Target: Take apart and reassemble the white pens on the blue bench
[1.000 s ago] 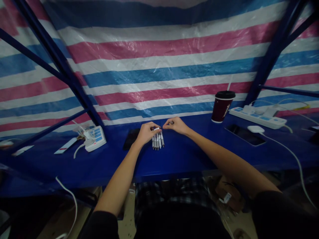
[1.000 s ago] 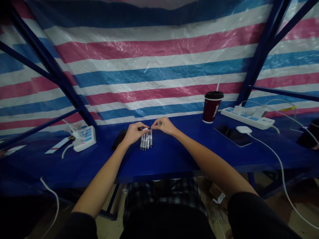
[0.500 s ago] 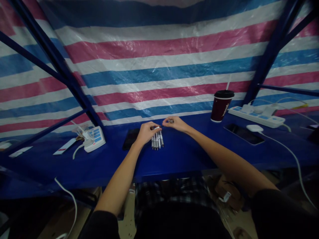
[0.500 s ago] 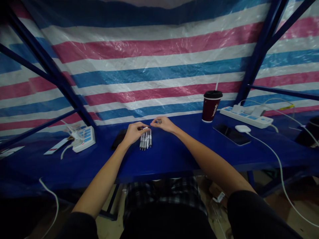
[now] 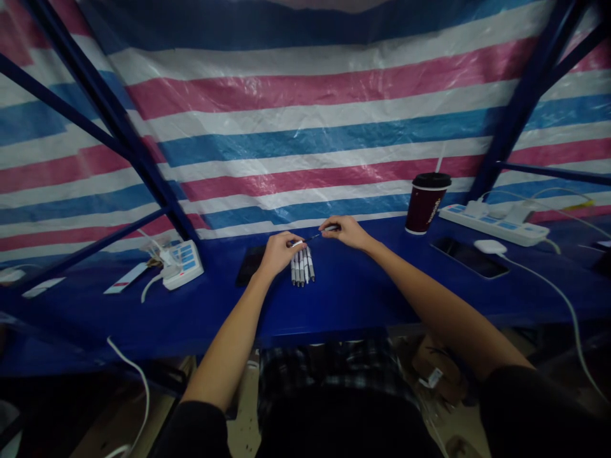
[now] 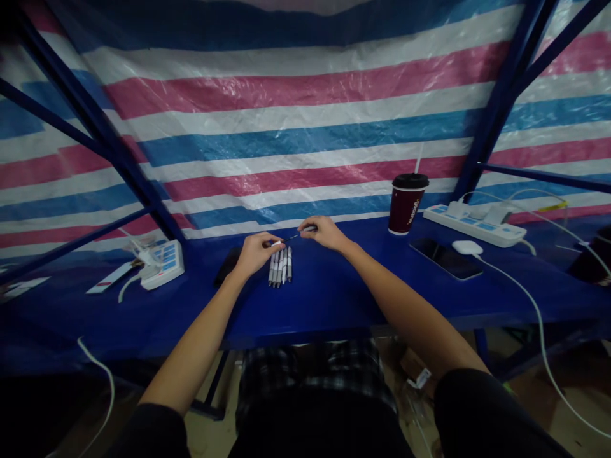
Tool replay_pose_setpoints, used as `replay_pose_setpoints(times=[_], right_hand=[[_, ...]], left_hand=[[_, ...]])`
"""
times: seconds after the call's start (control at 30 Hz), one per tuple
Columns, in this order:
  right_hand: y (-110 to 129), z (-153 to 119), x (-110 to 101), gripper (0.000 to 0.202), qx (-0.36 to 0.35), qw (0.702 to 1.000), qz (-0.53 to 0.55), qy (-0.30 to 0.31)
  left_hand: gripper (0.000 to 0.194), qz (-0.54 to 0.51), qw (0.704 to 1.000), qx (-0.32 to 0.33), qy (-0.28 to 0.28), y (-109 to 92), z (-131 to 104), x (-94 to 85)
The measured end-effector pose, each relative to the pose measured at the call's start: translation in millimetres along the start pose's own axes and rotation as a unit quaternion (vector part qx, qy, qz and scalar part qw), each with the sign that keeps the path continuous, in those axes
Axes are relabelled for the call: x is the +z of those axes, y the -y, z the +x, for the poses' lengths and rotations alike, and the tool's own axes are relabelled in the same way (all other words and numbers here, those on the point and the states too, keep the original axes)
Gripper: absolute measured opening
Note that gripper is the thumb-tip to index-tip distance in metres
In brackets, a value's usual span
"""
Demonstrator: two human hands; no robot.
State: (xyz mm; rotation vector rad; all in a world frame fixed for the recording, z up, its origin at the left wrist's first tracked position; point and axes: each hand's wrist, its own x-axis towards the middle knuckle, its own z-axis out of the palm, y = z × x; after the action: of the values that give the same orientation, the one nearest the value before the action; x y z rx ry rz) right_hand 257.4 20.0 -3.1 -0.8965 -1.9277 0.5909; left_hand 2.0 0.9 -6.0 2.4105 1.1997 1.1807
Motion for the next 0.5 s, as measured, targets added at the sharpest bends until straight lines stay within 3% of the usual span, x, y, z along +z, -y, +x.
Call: replay_pose_setpoints(times=[0.3,0.5], right_hand=[[-1,-2,4,0.015,-0.02,0.999,0.002,0.026],[10,-4,10,0.02,-0.019,0.999,0.008,0.046]], left_hand=[[0.014,-0.007,1.0,0.003,0.007,-3,0,0.2],[0.017,-0.045,0.999,0.012,0.019,-5,0,1.4]])
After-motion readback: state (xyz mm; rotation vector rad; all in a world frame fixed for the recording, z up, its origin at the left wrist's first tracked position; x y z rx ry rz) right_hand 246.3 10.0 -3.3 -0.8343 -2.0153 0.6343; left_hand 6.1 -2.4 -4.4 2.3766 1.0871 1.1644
